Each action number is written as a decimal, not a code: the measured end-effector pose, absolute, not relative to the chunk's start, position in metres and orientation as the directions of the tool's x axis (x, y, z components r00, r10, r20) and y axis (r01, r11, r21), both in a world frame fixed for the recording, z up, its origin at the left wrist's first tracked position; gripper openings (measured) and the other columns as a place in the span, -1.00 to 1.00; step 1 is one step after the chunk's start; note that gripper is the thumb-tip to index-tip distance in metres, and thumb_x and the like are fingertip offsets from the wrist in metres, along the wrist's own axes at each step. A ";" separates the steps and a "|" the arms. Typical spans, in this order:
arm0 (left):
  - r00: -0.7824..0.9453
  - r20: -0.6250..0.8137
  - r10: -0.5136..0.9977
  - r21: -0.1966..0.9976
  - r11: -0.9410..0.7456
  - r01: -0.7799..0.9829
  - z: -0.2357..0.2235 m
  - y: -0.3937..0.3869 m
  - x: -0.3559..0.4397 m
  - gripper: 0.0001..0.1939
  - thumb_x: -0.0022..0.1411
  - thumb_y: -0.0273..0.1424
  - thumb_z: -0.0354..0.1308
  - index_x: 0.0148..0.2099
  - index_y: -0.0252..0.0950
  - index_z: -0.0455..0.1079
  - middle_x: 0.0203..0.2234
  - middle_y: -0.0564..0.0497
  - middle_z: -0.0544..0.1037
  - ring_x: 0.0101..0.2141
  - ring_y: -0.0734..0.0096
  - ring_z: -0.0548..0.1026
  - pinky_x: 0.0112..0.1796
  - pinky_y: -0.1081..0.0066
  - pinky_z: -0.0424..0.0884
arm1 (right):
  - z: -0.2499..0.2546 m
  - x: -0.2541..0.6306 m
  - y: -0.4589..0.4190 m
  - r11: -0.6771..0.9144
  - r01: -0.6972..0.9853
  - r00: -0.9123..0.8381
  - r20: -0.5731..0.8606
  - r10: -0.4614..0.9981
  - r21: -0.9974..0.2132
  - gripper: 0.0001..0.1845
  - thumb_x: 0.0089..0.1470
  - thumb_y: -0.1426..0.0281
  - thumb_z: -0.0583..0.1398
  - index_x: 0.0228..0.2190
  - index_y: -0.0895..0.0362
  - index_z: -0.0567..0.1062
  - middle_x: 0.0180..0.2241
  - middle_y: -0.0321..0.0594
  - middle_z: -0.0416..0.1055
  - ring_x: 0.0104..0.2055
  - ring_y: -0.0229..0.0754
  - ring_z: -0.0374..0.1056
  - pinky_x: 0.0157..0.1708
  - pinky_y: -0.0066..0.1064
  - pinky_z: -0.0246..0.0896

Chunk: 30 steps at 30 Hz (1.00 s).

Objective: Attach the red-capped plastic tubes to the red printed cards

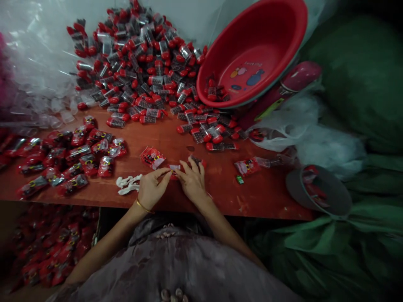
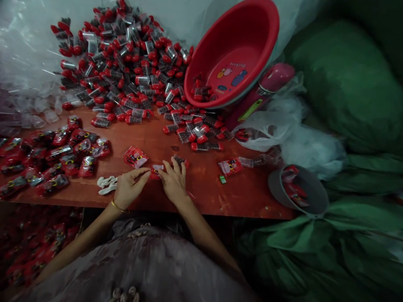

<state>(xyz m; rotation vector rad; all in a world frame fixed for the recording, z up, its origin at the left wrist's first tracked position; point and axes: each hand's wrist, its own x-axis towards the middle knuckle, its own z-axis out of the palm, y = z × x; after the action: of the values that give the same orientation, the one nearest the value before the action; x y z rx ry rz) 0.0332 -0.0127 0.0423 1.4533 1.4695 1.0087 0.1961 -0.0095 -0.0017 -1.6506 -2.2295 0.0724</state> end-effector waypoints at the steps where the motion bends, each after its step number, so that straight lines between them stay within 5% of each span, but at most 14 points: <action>1: 0.004 -0.016 1.000 0.905 0.013 0.426 0.043 -0.013 0.032 -0.82 0.05 -0.28 0.20 -0.27 -0.17 0.56 -0.37 0.00 0.62 -0.38 0.29 0.52 -0.27 0.41 0.33 | -0.004 0.196 -0.010 0.312 0.910 -0.237 0.274 0.932 -0.273 -0.73 0.18 0.34 0.07 -0.18 -0.09 0.53 0.04 -0.21 0.38 0.20 0.04 0.04 0.12 0.07 -0.16; 6: -0.028 -0.042 0.999 0.778 0.051 0.626 0.047 -0.012 0.036 -0.62 0.05 -0.15 0.18 -0.15 -0.28 0.51 -0.56 -0.04 0.55 -0.52 0.31 0.44 -0.40 0.42 0.26 | 0.001 0.197 -0.018 0.286 0.906 -0.147 0.401 0.904 -0.311 -0.75 0.16 0.36 0.09 -0.19 -0.06 0.53 -0.03 -0.25 0.45 0.15 -0.02 0.14 0.14 0.00 -0.21; 10: 0.067 -0.057 0.996 0.929 0.028 0.370 0.042 -0.007 0.049 -0.66 0.07 -0.15 0.16 -0.21 -0.29 0.50 -0.53 0.02 0.52 -0.53 0.43 0.38 -0.43 0.48 0.23 | 0.020 0.194 -0.028 0.284 0.892 -0.075 0.503 0.861 -0.352 -0.74 0.15 0.38 0.10 -0.16 -0.08 0.52 -0.03 -0.27 0.45 0.16 -0.05 0.16 0.17 -0.02 -0.23; 13: 0.137 -0.033 0.990 0.973 0.000 0.230 0.043 -0.003 0.052 -0.74 0.10 -0.21 0.12 -0.41 -0.30 0.47 -0.56 0.06 0.47 -0.52 0.46 0.33 -0.44 0.50 0.20 | 0.034 0.199 -0.029 0.312 0.804 -0.024 0.497 0.867 -0.506 -0.69 0.13 0.32 0.10 -0.08 -0.02 0.47 0.00 -0.19 0.42 0.16 -0.06 0.17 0.18 -0.06 -0.14; 16: 0.361 -0.053 0.931 0.952 -0.062 0.299 0.055 0.002 0.046 -0.76 0.08 -0.25 0.13 -0.50 -0.30 0.42 -0.66 0.11 0.37 -0.59 0.51 0.23 -0.52 0.50 0.11 | 0.044 0.210 -0.023 0.321 0.558 -0.025 0.372 0.928 -0.765 -0.60 0.14 0.29 0.07 0.01 0.07 0.39 0.00 -0.12 0.41 0.05 -0.12 0.30 0.06 -0.18 0.14; 19: 0.569 -0.097 0.817 0.863 -0.216 0.457 0.069 0.008 0.039 -0.75 0.06 -0.31 0.12 -0.59 -0.30 0.35 -0.74 0.15 0.25 -0.65 0.56 0.14 -0.56 0.49 0.00 | 0.047 0.218 -0.017 0.242 0.312 -0.180 0.193 0.965 -0.919 -0.71 0.08 0.25 0.14 -0.19 0.08 0.52 -0.29 -0.23 0.54 -0.27 -0.20 0.43 -0.23 -0.35 0.32; 22: 0.596 -0.122 0.794 0.779 -0.295 0.553 0.073 0.011 0.034 -0.76 0.05 -0.31 0.11 -0.59 -0.30 0.37 -0.75 0.15 0.25 -0.65 0.57 0.14 -0.56 0.48 -0.02 | 0.042 0.215 -0.020 0.200 0.314 -0.200 0.142 0.970 -0.928 -0.81 0.02 0.29 0.20 -0.51 0.08 0.56 -0.55 -0.32 0.50 -0.46 -0.25 0.37 -0.39 -0.43 0.25; 26: 0.316 -0.124 0.941 0.869 -0.051 0.492 0.062 0.005 0.037 -0.70 0.02 -0.17 0.18 -0.53 -0.31 0.42 -0.70 0.12 0.34 -0.62 0.54 0.22 -0.56 0.50 0.07 | 0.031 0.204 -0.029 0.141 0.424 0.063 0.184 0.981 -0.895 -0.75 0.09 0.28 0.12 -0.53 0.09 0.50 -0.59 -0.32 0.44 -0.52 -0.27 0.32 -0.46 -0.46 0.19; 30: 0.203 -0.340 0.918 0.940 0.340 0.032 0.048 -0.014 0.054 -0.58 -0.16 -0.07 0.31 -0.40 -0.35 0.46 -0.56 0.04 0.49 -0.55 0.49 0.38 -0.50 0.50 0.27 | 0.024 0.195 -0.026 0.139 0.574 0.192 0.298 0.935 -0.807 -0.71 0.15 0.26 0.05 -0.50 0.08 0.45 -0.56 -0.27 0.42 -0.47 -0.22 0.31 -0.39 -0.40 0.18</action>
<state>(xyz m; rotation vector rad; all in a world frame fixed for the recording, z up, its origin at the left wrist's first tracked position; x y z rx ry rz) 0.0537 -0.0138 0.0483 1.0393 1.2003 0.8066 0.1945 -0.0264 0.0240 -1.5431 -1.4899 0.4913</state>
